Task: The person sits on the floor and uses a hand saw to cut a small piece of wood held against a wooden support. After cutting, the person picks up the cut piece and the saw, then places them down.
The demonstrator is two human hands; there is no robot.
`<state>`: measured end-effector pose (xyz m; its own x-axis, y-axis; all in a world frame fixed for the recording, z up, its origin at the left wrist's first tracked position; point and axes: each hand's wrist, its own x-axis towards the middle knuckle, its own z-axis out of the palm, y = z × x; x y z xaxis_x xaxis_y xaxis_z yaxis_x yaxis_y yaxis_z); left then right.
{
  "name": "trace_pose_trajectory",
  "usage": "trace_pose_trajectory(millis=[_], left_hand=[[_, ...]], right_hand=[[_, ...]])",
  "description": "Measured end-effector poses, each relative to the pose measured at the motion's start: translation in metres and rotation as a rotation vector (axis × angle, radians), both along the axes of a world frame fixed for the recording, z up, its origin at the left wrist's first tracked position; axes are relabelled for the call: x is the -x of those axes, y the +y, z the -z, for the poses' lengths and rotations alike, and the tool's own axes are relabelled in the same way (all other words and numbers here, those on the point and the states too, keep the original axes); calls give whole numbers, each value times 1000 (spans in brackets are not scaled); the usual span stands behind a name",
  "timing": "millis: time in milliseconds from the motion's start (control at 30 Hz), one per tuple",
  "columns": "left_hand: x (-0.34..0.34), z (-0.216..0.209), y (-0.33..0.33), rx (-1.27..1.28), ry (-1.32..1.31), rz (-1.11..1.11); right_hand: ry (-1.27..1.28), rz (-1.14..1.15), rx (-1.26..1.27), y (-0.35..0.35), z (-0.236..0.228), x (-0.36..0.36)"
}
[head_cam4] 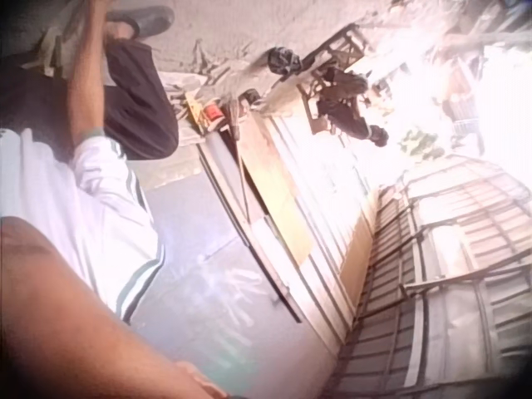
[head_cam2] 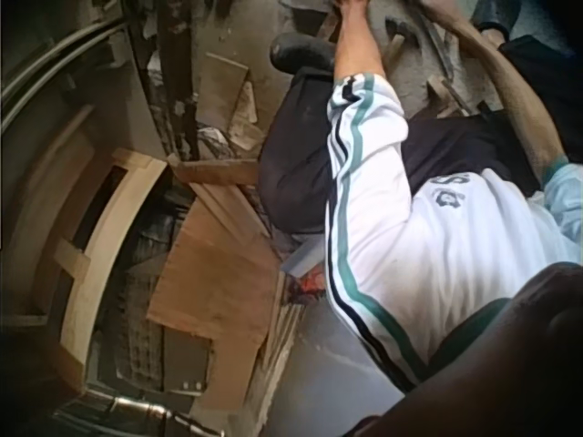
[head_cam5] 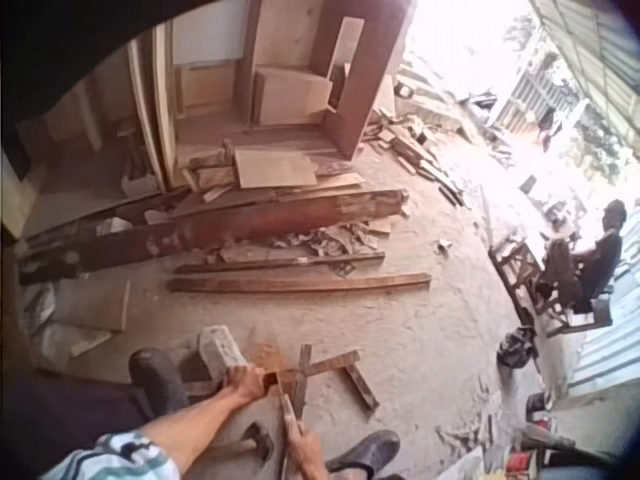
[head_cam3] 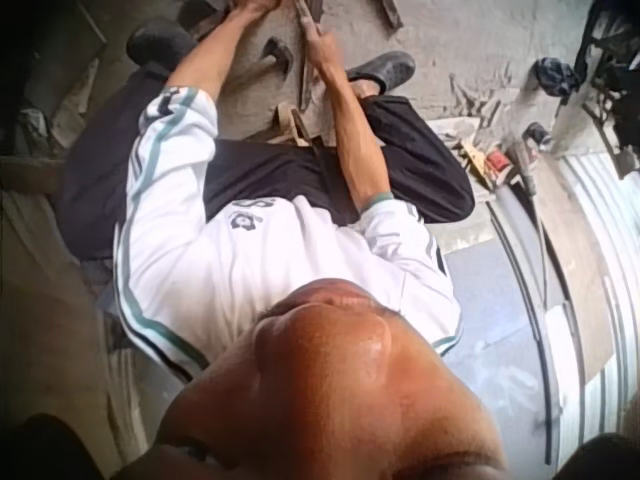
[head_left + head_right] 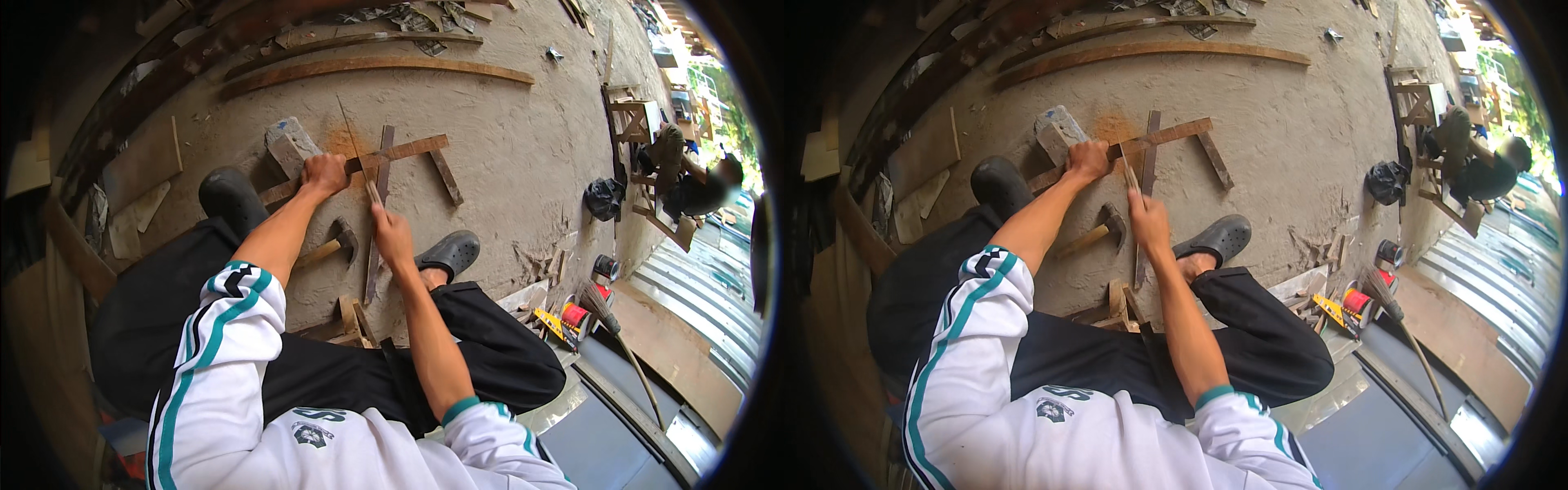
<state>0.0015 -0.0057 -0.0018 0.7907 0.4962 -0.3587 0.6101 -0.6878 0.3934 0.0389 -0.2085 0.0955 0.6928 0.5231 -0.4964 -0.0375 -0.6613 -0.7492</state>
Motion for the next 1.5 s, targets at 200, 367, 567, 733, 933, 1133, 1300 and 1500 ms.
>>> trace_pose_trajectory(millis=[200,367,567,733,933,1133,1300,1500], left_hand=[[12,7,7,6,58,-56],[6,-1,5,40,53,-58],[-4,-7,-1,49,68,2],[6,-7,9,4,116,-45],[10,-5,0,7,114,-25],[-4,-4,1,-26,56,-11],[6,-8,3,15,106,-55],[8,5,4,5,80,-9]], right_hand=[[64,-39,4,-24,-56,31],[95,40,65,-97,-127,72],[-14,44,-35,-9,-12,12],[58,22,-40,-54,-55,42],[107,53,15,-100,-98,71],[56,40,11,-11,-17,5],[136,51,66,-97,-107,66],[42,-2,-25,-77,-63,44]])
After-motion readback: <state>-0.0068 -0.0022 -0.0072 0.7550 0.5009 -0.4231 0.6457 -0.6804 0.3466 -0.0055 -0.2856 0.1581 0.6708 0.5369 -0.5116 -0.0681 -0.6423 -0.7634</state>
